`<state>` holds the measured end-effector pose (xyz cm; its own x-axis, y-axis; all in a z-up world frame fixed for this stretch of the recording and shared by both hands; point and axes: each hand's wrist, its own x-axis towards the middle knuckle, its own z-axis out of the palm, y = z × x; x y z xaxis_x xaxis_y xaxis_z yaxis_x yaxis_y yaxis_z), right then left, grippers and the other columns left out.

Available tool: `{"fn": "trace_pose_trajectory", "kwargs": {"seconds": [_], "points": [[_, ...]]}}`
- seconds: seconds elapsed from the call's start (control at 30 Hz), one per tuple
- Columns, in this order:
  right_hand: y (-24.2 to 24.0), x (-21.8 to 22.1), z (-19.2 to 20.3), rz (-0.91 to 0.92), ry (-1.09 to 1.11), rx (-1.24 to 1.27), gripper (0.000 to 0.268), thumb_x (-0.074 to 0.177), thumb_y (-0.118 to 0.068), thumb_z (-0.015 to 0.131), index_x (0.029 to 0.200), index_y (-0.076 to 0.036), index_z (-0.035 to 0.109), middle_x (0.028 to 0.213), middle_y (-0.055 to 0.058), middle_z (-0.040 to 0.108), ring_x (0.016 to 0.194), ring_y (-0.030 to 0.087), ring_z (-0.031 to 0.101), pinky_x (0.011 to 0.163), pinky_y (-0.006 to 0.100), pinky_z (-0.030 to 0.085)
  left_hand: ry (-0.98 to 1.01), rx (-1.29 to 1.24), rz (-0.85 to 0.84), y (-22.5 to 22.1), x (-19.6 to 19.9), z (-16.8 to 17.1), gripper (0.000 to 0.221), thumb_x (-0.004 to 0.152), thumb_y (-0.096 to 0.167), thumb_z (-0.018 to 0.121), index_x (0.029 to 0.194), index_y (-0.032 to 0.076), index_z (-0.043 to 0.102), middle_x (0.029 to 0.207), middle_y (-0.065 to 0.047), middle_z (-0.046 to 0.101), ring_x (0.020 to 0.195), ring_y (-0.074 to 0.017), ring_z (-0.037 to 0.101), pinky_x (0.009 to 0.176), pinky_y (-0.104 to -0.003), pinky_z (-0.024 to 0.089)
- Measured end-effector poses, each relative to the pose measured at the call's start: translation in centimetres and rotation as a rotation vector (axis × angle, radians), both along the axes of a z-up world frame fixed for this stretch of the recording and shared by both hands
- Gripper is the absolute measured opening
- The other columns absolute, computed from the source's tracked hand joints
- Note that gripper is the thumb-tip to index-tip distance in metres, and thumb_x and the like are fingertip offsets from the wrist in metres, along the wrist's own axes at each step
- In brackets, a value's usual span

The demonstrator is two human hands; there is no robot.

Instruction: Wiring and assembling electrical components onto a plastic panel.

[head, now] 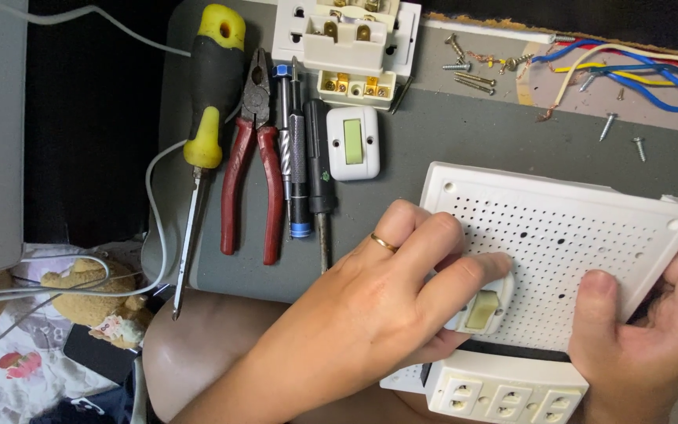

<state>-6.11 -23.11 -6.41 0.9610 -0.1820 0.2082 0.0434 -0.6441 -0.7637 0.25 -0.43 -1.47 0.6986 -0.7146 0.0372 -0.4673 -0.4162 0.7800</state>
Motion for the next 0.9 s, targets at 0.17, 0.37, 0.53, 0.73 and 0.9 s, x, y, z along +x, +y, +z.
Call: {"fn": "trace_pose_trajectory", "kwargs": {"seconds": [0.17,0.37,0.53,0.73,0.9], "points": [[-1.4,-1.1,-0.7,-0.031,-0.003,-0.199,0.069,0.093,0.005,0.054,0.154,0.027,0.032,0.124,0.044,0.058,0.092,0.039,0.054,0.076,0.042,0.043,0.046,0.027,0.001,-0.1,0.3,0.2,0.067,0.071,0.003,0.081,0.128,0.007,0.045,0.110,-0.012,0.042,0.098,-0.0324,0.040,0.057,-0.044,0.051],[-3.3,-1.3,-0.6,0.013,0.026,-0.611,0.085,0.091,-0.027,0.066,0.153,0.029,0.055,0.096,0.026,0.060,0.078,0.036,0.050,0.077,0.047,0.043,0.070,-0.034,-0.005,-0.1,0.6,-0.2,0.063,0.076,0.005,0.078,0.129,0.003,0.045,0.109,-0.015,0.042,0.098,-0.0347,0.041,0.070,-0.044,0.048],[-4.9,-1.1,-0.1,0.123,0.029,-0.692,0.077,0.079,-0.029,0.079,0.140,0.017,0.070,0.113,0.034,0.059,0.098,0.042,0.058,0.096,0.050,0.051,0.201,-0.055,-0.020,0.0,1.3,0.3,0.058,0.080,0.001,0.073,0.131,0.000,0.045,0.109,-0.016,0.041,0.103,-0.0346,0.041,0.065,-0.048,0.051],[-2.3,4.6,3.1,-0.084,1.315,-0.374,0.030,0.074,-0.031,0.072,0.076,-0.024,0.101,0.085,-0.006,0.092,0.085,0.007,0.083,0.084,0.020,0.057,0.215,0.054,-0.020,-0.9,1.1,-0.4,0.052,0.090,0.024,0.060,0.136,0.005,0.046,0.110,-0.017,0.041,0.100,-0.0392,0.040,0.061,-0.055,0.049],[3.8,4.8,5.0,0.298,0.309,-0.337,0.026,0.086,-0.013,0.046,0.087,-0.015,0.071,0.086,-0.001,0.067,0.076,0.016,0.062,0.072,0.031,0.047,0.184,0.093,0.171,-1.8,0.6,-0.6,0.011,0.097,0.012,0.052,0.097,0.006,0.061,0.090,-0.008,0.047,0.079,-0.0286,0.043,0.053,-0.042,0.047]]}}
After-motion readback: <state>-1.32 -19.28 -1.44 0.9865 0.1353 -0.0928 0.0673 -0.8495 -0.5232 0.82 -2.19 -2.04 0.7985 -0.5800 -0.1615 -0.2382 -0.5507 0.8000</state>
